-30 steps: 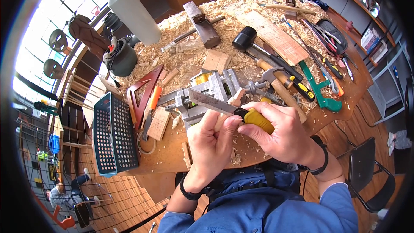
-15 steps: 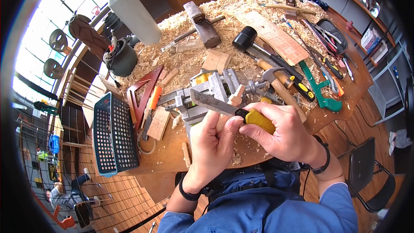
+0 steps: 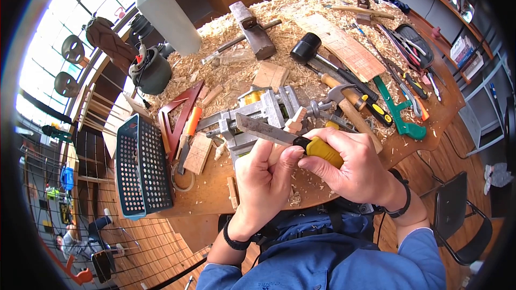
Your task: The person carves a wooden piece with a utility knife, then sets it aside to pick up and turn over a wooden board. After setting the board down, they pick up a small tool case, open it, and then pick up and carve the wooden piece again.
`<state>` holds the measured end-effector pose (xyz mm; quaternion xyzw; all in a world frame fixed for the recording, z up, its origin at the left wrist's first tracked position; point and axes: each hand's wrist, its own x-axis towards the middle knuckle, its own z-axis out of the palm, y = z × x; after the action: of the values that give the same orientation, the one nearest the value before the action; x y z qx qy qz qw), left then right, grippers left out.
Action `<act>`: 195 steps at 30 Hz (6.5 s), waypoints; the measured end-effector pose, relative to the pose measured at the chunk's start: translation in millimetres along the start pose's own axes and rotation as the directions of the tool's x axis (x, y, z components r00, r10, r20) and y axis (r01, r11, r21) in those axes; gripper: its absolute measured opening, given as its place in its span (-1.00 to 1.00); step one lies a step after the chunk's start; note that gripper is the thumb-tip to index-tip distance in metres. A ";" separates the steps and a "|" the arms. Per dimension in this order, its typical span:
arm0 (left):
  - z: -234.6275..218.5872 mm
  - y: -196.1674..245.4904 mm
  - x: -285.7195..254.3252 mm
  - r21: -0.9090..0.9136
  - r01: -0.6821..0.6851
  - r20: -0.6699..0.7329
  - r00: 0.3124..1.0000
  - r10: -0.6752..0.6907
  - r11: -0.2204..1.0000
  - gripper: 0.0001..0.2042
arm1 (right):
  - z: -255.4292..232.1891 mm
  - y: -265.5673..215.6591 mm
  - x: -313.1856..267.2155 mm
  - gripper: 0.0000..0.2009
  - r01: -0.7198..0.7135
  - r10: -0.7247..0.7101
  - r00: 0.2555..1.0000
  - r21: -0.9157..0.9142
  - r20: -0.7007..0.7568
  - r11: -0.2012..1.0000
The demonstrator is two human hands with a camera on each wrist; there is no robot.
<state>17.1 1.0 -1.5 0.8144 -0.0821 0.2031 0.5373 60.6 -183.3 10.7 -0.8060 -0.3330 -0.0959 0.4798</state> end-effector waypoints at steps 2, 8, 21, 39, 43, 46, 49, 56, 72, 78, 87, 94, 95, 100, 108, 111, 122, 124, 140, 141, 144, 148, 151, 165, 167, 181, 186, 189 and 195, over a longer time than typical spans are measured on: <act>0.3 -0.7 -0.3 -0.003 0.006 0.001 1.000 -0.006 1.000 -0.89 | -0.2 -0.5 0.0 -0.65 0.000 0.000 1.000 0.000 0.000 1.000; 2.1 -2.2 -0.5 -0.022 -0.026 -0.018 0.999 0.026 0.999 -0.90 | 0.9 -0.5 -0.1 -0.67 0.006 -0.006 1.000 0.000 -0.005 1.000; 2.2 -5.3 -1.2 -0.050 -0.018 0.019 1.000 0.018 0.999 -0.87 | 1.3 2.1 0.4 -0.68 0.034 -0.034 0.999 0.035 -0.021 0.999; 2.0 7.1 2.6 0.006 -0.016 -0.019 1.000 0.016 1.000 -0.73 | 1.2 -4.6 -1.4 -0.67 -0.024 0.024 1.000 0.021 -0.015 0.999; -1.5 -6.0 0.1 0.001 -0.024 0.028 0.999 0.024 1.000 -0.86 | -1.1 -2.9 0.4 -0.66 -0.028 0.028 1.000 0.026 -0.004 0.999; -0.4 -8.5 2.3 -0.070 -0.041 0.064 0.997 0.046 0.997 -0.83 | -11.1 0.4 4.1 -0.62 0.004 -0.005 1.000 0.035 0.015 0.999; -2.0 -9.6 1.7 -0.128 0.015 0.065 0.998 -0.006 0.992 -0.77 | -28.6 -4.5 7.2 -0.58 -0.196 0.184 0.979 0.157 0.092 0.968; -1.3 2.9 4.2 -0.100 0.118 0.184 0.978 -0.098 0.988 -0.79 | -20.3 8.8 8.8 -0.81 -0.190 0.215 0.970 0.199 -0.111 0.961; 6.2 5.2 1.6 -0.760 0.418 0.325 0.908 -0.267 0.498 -0.75 | -15.0 -8.1 -2.0 -0.70 -0.275 0.252 0.961 0.335 0.112 0.901; -6.4 -15.1 4.9 -0.840 0.465 0.421 0.884 -0.204 0.280 -0.69 | -21.9 -6.9 6.2 -0.69 -0.370 0.361 0.925 0.502 0.119 0.782; -9.1 -3.8 7.8 -0.822 0.547 0.509 0.830 -0.227 0.160 -0.53 | -29.3 1.9 6.6 -0.54 -0.335 0.314 0.942 0.355 0.118 0.873; -9.7 -5.6 8.0 -0.840 0.535 0.516 0.839 -0.174 0.093 -0.46 | -28.4 3.7 5.8 -0.44 -0.268 0.244 0.963 0.288 0.117 0.919; -9.2 -6.4 7.9 -0.839 0.536 0.516 0.839 -0.173 0.094 -0.46 | -28.9 3.1 5.7 -0.43 -0.269 0.243 0.962 0.277 0.125 0.923; -8.7 -1.0 6.0 -0.775 0.526 0.447 0.848 -0.286 0.350 -0.52 | -32.8 -2.5 5.4 -0.45 -0.294 0.270 0.955 0.257 0.126 0.921; 3.2 -0.5 -1.5 -0.557 0.326 0.280 0.940 -0.196 0.764 -0.62 | -24.3 -4.8 6.1 -0.64 -0.354 0.378 0.925 0.451 0.038 0.820; 3.4 0.4 -0.6 -0.508 0.337 0.327 0.927 -0.184 0.793 -0.60 | -24.7 1.9 9.7 -0.79 -0.404 0.438 0.898 0.493 0.051 0.770; 3.1 -2.4 4.3 -0.320 0.164 0.245 0.966 -0.086 0.933 -0.47 | -28.0 9.4 12.2 -0.80 -0.404 0.492 0.870 0.597 0.017 0.693; 2.2 -8.3 5.5 -0.366 0.138 0.188 0.980 -0.073 0.920 -0.48 | -28.1 11.2 12.5 -0.79 -0.384 0.495 0.869 0.615 -0.011 0.689; 9.6 3.5 12.9 0.155 -0.080 -0.106 0.990 0.097 0.985 -0.78 | -29.5 12.3 11.5 -0.79 -0.328 0.477 0.877 0.648 -0.061 0.687; 21.2 2.8 16.6 0.099 -0.139 -0.239 0.958 0.159 0.985 -0.86 | -29.5 12.5 11.4 -0.79 -0.321 0.471 0.879 0.648 -0.066 0.690; -2.6 -19.0 8.2 -0.142 -0.190 0.000 0.981 0.192 0.971 -0.83 | -29.5 12.0 11.4 -0.80 -0.321 0.471 0.880 0.655 -0.061 0.684; -9.5 -1.1 5.7 -0.089 -0.044 0.094 0.994 0.053 0.995 -0.58 | -28.9 12.0 10.7 -0.80 -0.321 0.466 0.883 0.652 -0.057 0.687; -2.0 -4.3 4.3 -0.091 0.014 0.067 0.998 -0.008 0.996 -0.46 | -28.7 11.6 11.3 -0.80 -0.321 0.465 0.884 0.646 -0.058 0.692; -4.1 -10.9 5.4 0.085 -0.138 -0.037 0.989 0.141 0.987 -0.70 | -27.8 10.0 10.4 -0.80 -0.348 0.489 0.871 0.647 -0.045 0.679; -7.9 -10.5 6.2 0.150 -0.198 -0.067 0.975 0.210 0.969 -0.80 | -27.9 10.7 10.5 -0.80 -0.341 0.484 0.874 0.648 -0.049 0.681; -0.7 15.7 15.4 0.156 -0.212 -0.178 0.955 0.239 0.965 -0.54 | -29.9 4.9 10.8 -0.79 -0.352 0.480 0.877 0.652 -0.021 0.672; -7.6 1.4 5.1 -0.348 0.068 0.218 0.976 0.010 0.935 -0.63 | -30.7 0.8 8.3 -0.79 -0.383 0.421 0.899 0.678 0.118 0.628; -12.5 11.8 3.0 -0.459 0.410 0.452 0.871 -0.189 0.788 -0.62 | -29.6 3.1 6.7 -0.77 -0.356 0.369 0.919 0.688 0.136 0.632; -7.9 11.1 3.9 -0.605 0.569 0.533 0.809 -0.247 0.557 -0.62 | -26.5 2.3 7.6 -0.77 -0.309 0.342 0.935 0.689 0.093 0.656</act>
<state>14.8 3.9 12.1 0.5414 -0.0665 -0.1474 0.8251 72.2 -202.8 26.4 -0.6111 -0.1840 0.1053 0.7626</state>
